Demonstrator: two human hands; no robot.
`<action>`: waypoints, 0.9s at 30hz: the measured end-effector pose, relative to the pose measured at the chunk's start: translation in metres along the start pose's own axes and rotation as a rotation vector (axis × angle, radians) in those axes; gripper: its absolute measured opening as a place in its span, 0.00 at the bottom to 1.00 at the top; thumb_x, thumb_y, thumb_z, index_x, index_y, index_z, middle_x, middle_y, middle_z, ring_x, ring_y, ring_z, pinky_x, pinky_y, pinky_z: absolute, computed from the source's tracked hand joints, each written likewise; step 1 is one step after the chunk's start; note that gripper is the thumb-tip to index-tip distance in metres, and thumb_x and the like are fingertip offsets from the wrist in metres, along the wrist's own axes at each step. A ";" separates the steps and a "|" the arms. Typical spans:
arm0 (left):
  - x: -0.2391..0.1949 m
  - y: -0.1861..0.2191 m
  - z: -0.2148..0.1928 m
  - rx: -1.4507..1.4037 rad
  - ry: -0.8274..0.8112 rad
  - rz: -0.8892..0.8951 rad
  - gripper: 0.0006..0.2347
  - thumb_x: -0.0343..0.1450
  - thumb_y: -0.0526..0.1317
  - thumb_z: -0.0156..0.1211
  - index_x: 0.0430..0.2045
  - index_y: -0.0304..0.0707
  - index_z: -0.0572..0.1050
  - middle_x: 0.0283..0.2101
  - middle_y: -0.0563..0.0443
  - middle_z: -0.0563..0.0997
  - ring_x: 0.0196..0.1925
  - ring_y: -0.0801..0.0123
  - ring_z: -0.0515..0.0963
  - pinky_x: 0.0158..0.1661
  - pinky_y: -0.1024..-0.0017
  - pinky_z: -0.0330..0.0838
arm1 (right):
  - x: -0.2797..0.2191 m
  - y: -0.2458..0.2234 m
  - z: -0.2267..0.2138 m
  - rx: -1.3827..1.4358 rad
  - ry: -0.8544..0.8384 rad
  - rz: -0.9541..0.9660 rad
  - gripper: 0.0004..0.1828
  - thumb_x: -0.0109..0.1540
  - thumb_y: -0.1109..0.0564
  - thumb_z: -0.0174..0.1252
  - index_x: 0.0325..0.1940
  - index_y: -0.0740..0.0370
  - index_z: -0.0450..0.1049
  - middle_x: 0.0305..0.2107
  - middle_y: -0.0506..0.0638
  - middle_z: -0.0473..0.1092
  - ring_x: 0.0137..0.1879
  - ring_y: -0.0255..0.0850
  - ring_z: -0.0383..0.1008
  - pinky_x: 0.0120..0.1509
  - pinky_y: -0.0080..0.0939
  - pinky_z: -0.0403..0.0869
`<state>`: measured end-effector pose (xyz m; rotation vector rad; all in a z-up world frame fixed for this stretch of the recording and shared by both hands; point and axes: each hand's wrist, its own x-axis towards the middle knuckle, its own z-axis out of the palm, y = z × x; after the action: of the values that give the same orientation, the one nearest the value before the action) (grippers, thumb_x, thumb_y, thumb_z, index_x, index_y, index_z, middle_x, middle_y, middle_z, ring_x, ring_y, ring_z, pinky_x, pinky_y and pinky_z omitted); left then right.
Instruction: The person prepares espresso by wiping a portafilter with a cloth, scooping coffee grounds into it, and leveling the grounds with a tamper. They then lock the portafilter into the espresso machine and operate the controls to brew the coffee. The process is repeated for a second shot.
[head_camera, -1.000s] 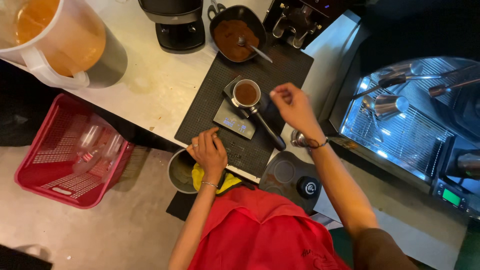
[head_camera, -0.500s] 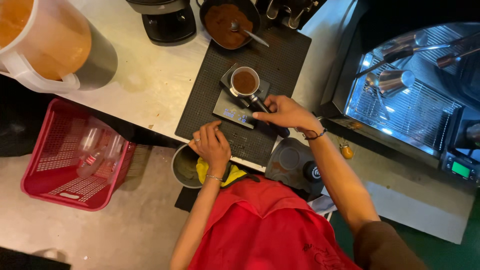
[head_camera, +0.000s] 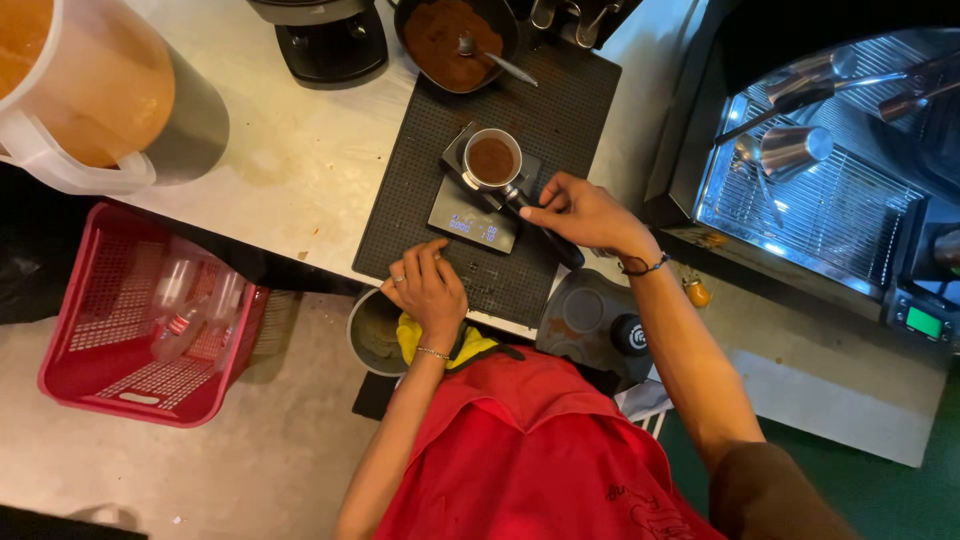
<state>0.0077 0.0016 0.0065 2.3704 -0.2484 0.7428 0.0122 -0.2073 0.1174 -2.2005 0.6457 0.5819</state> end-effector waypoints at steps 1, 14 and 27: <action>0.000 0.000 -0.001 0.004 0.002 0.002 0.08 0.68 0.33 0.49 0.28 0.56 0.73 0.28 0.65 0.69 0.32 0.73 0.70 0.38 0.73 0.55 | 0.002 0.003 0.002 -0.004 0.005 -0.003 0.21 0.52 0.40 0.62 0.40 0.54 0.71 0.31 0.48 0.75 0.39 0.41 0.76 0.45 0.40 0.72; -0.005 -0.004 0.003 0.015 -0.027 0.005 0.08 0.67 0.33 0.49 0.29 0.55 0.73 0.31 0.63 0.70 0.33 0.70 0.70 0.39 0.71 0.55 | 0.014 0.002 -0.005 0.288 0.134 -0.092 0.20 0.57 0.49 0.60 0.49 0.59 0.66 0.34 0.54 0.73 0.35 0.40 0.75 0.35 0.34 0.75; -0.005 -0.006 0.006 0.012 0.011 -0.002 0.09 0.67 0.33 0.49 0.28 0.57 0.73 0.29 0.65 0.69 0.32 0.72 0.69 0.38 0.72 0.54 | 0.007 0.001 -0.003 0.102 -0.084 -0.003 0.28 0.55 0.39 0.59 0.48 0.60 0.66 0.34 0.54 0.73 0.38 0.40 0.73 0.37 0.39 0.73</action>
<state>0.0084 0.0026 -0.0036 2.3763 -0.2372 0.7584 0.0175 -0.2118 0.1151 -2.0705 0.6145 0.6225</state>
